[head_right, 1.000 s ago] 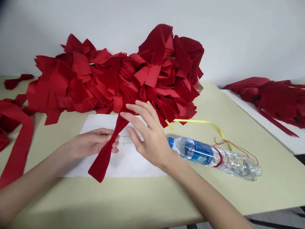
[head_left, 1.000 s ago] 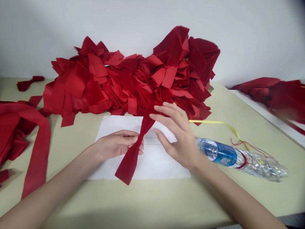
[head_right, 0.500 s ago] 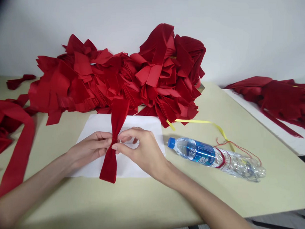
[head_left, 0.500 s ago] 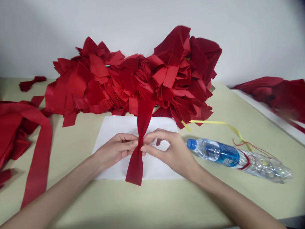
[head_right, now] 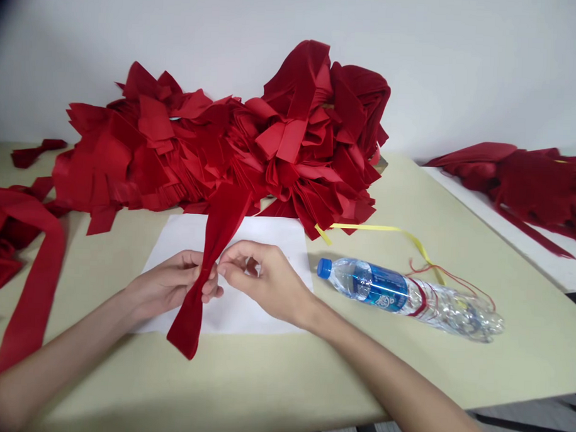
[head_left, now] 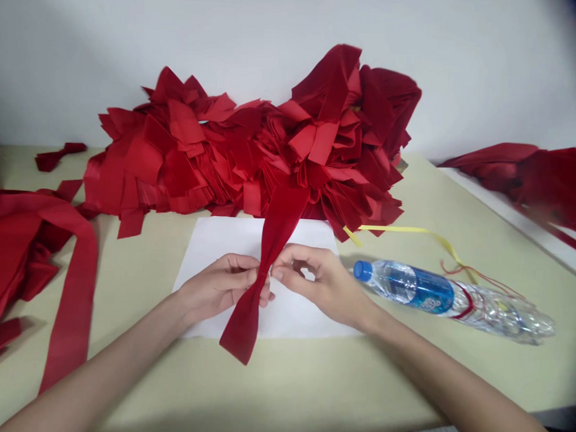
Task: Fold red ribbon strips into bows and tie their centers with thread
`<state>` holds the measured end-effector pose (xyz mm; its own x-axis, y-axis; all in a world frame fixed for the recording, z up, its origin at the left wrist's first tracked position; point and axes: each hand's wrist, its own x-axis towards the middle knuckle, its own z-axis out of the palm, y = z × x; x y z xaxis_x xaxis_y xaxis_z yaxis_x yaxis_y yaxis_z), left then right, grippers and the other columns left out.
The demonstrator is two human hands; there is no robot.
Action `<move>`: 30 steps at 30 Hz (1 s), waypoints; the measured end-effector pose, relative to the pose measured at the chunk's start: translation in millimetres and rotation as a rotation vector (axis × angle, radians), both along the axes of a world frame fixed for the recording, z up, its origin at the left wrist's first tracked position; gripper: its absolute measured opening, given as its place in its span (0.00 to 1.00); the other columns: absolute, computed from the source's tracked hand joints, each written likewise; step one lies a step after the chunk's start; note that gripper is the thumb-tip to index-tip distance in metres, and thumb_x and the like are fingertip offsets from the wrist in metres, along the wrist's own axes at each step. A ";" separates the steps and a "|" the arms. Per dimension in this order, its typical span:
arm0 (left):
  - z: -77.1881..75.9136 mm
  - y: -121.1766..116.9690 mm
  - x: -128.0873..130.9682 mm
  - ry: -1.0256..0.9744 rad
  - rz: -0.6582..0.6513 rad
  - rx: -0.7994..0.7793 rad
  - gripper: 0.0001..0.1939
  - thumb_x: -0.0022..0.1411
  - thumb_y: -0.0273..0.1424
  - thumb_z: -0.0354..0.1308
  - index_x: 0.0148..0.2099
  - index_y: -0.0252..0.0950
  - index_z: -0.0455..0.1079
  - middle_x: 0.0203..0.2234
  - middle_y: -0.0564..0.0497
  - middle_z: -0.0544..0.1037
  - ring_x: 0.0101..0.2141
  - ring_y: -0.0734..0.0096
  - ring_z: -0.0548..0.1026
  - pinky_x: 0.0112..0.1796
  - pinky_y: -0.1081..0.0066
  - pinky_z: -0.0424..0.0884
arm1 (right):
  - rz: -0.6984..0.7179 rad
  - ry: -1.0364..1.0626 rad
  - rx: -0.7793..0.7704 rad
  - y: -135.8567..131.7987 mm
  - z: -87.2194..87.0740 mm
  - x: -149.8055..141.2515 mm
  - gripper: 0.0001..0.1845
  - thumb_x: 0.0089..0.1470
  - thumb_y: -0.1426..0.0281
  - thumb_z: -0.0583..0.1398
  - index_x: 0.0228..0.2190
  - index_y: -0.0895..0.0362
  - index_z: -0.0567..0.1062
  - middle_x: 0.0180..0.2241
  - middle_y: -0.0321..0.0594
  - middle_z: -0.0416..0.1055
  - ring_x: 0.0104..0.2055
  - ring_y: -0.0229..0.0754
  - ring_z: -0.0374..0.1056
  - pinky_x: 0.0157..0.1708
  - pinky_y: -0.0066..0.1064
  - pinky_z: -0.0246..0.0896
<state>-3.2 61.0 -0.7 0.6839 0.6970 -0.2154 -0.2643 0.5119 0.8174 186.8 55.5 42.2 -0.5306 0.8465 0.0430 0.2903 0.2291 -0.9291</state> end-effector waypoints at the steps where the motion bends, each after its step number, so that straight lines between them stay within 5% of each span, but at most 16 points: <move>1: -0.2 -0.6 -0.2 -0.016 -0.052 0.000 0.07 0.54 0.33 0.60 0.31 0.34 0.74 0.20 0.52 0.76 0.24 0.73 0.73 0.42 0.65 0.65 | 0.048 0.039 -0.036 1.3 0.0 1.0 0.07 0.54 0.73 0.54 0.27 0.59 0.70 0.26 0.35 0.69 0.28 0.33 0.63 0.30 0.27 0.58; 9: 5.0 -7.1 -0.5 0.086 -0.408 -0.007 0.07 0.50 0.32 0.62 0.31 0.32 0.75 0.22 0.48 0.78 0.24 0.68 0.74 0.33 0.66 0.69 | 0.409 0.055 -0.253 17.2 -6.7 16.1 0.03 0.51 0.72 0.58 0.29 0.60 0.71 0.26 0.34 0.67 0.27 0.31 0.61 0.27 0.23 0.59; 13: 11.2 -8.1 -0.3 0.320 -0.466 0.039 0.04 0.49 0.30 0.63 0.28 0.34 0.74 0.20 0.51 0.77 0.23 0.69 0.74 0.29 0.69 0.69 | 0.662 -0.090 -0.145 20.2 -6.0 19.5 0.05 0.51 0.72 0.57 0.31 0.60 0.73 0.27 0.34 0.69 0.27 0.30 0.59 0.29 0.23 0.58; 18: 10.8 -6.7 1.5 0.575 -0.161 0.154 0.06 0.51 0.31 0.59 0.27 0.34 0.74 0.21 0.53 0.76 0.24 0.72 0.72 0.27 0.74 0.65 | 0.430 -0.336 0.314 4.1 9.0 14.3 0.06 0.48 0.79 0.55 0.25 0.58 0.70 0.24 0.33 0.64 0.30 0.33 0.59 0.33 0.25 0.55; 21: 8.4 -1.5 -1.8 0.418 0.077 0.078 0.08 0.54 0.33 0.58 0.27 0.34 0.73 0.23 0.52 0.76 0.26 0.74 0.71 0.31 0.73 0.65 | 0.273 -0.452 0.504 1.2 15.1 15.5 0.05 0.48 0.78 0.55 0.23 0.58 0.68 0.24 0.33 0.62 0.30 0.34 0.57 0.32 0.27 0.53; 23: 7.9 1.9 -6.3 0.275 0.120 0.033 0.09 0.55 0.32 0.57 0.26 0.34 0.72 0.22 0.52 0.76 0.26 0.75 0.71 0.33 0.72 0.65 | 0.219 -0.447 0.492 6.6 12.2 18.8 0.05 0.46 0.79 0.55 0.23 0.58 0.67 0.23 0.32 0.61 0.27 0.33 0.56 0.31 0.26 0.52; 25: 8.9 2.9 -10.6 0.182 0.053 0.012 0.06 0.53 0.31 0.59 0.28 0.34 0.73 0.21 0.52 0.76 0.24 0.75 0.71 0.32 0.72 0.66 | 0.183 -0.370 0.394 14.6 5.2 22.6 0.05 0.45 0.79 0.55 0.23 0.58 0.66 0.22 0.31 0.60 0.25 0.31 0.54 0.28 0.25 0.52; 30: 15.1 -3.0 -8.8 0.286 -0.407 0.002 0.05 0.48 0.29 0.62 0.29 0.32 0.74 0.19 0.50 0.76 0.19 0.72 0.71 0.25 0.70 0.66 | 0.282 -0.134 0.100 21.8 0.1 27.3 0.05 0.47 0.79 0.53 0.26 0.59 0.67 0.25 0.33 0.63 0.26 0.31 0.56 0.27 0.23 0.53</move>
